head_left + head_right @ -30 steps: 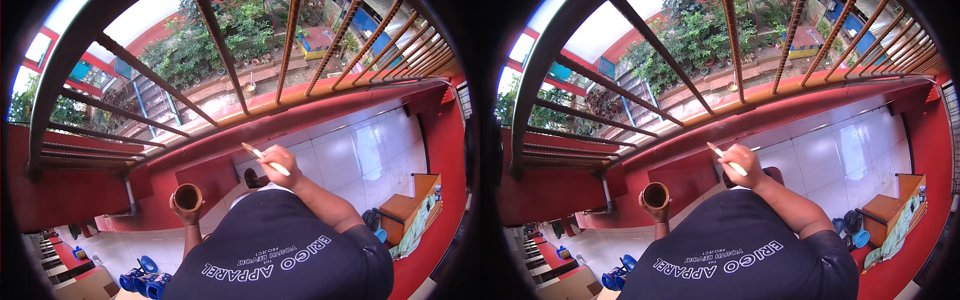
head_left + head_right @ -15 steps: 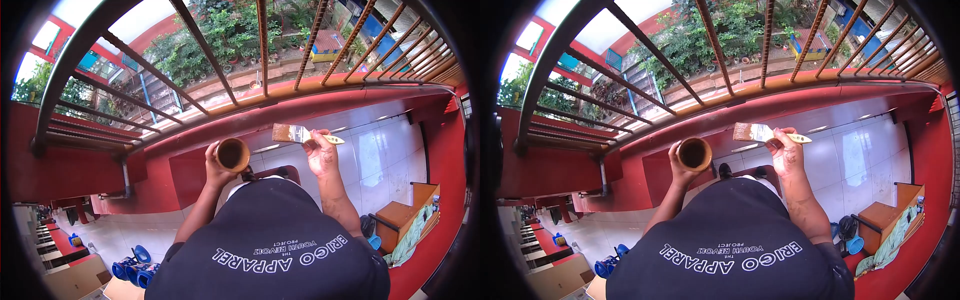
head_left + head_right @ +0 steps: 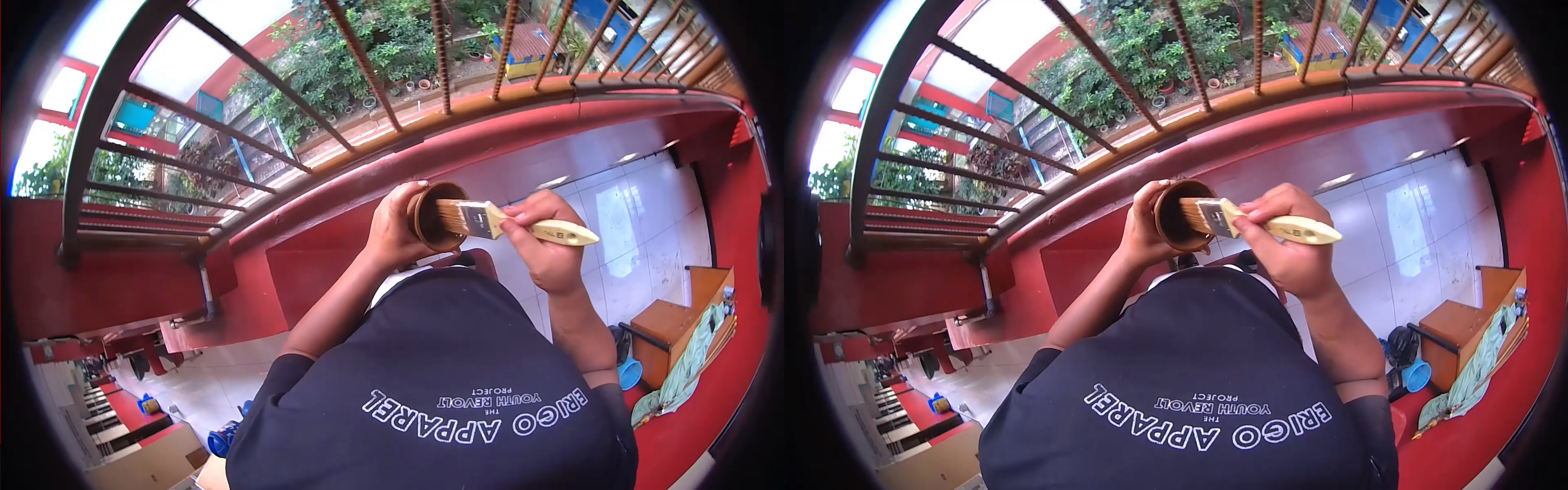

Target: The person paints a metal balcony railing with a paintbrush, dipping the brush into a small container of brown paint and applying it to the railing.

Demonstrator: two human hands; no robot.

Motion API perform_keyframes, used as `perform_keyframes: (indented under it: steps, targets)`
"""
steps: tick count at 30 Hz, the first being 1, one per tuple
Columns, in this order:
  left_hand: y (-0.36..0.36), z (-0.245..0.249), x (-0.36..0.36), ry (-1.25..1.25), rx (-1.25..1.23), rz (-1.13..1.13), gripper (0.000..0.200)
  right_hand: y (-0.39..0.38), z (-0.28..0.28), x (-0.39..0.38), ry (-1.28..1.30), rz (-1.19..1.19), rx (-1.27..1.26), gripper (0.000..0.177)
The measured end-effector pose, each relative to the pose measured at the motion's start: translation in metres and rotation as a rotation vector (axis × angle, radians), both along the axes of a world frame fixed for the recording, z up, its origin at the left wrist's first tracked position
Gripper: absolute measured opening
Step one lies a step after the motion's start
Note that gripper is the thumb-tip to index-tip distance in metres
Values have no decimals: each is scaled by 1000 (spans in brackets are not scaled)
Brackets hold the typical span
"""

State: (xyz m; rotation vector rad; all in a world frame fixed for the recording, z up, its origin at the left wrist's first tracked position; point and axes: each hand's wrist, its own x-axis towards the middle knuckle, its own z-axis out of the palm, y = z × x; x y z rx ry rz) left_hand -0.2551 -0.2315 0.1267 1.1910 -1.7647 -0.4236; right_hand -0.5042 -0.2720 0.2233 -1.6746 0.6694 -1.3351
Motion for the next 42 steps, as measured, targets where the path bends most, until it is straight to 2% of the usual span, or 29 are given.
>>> perform_keyframes:
  steps: [5, 9, 13, 18, 21, 24, 26, 27, 30, 33, 36, 40, 42]
  targets:
    - [-15, 11, -21, -99, -176, 28, 111, -3, 6, 2, 131, -168, -258, 26]
    - [-25, 20, -28, -201, -278, 57, 107, -2, 0, -5, 140, -194, -320, 29]
    - [-26, 18, -32, -234, -284, 92, 104, -1, -7, -7, 41, -222, -308, 30]
    - [-24, 38, -45, -319, -359, 20, 101, -10, -18, 13, 130, -158, -226, 31]
    - [-25, 34, -45, -297, -332, 81, 101, -13, -12, 6, 103, -150, -215, 30]
    - [-19, 31, -43, -270, -279, 135, 105, -19, -24, -11, 43, -160, -109, 27]
    - [-16, 27, -42, -271, -241, 169, 106, -17, -26, -19, 26, -120, 51, 24]
    - [-14, 25, -41, -309, -228, 159, 116, -16, -27, -20, -5, -116, 100, 24]
    - [-9, 25, -43, -325, -212, 198, 116, -14, -26, -29, -28, -62, 227, 21]
    - [-5, 24, -44, -358, -158, 257, 106, -11, -30, -42, -58, -15, 385, 21]
    - [1, 28, -44, -381, -79, 318, 106, -14, -41, -50, -126, -76, 429, 21]
    - [7, 10, -44, -222, -4, 403, 107, -22, -63, -55, -350, -96, 813, 14]
    - [7, 9, -43, -136, 71, 423, 107, -21, -69, -53, -364, -114, 841, 12]
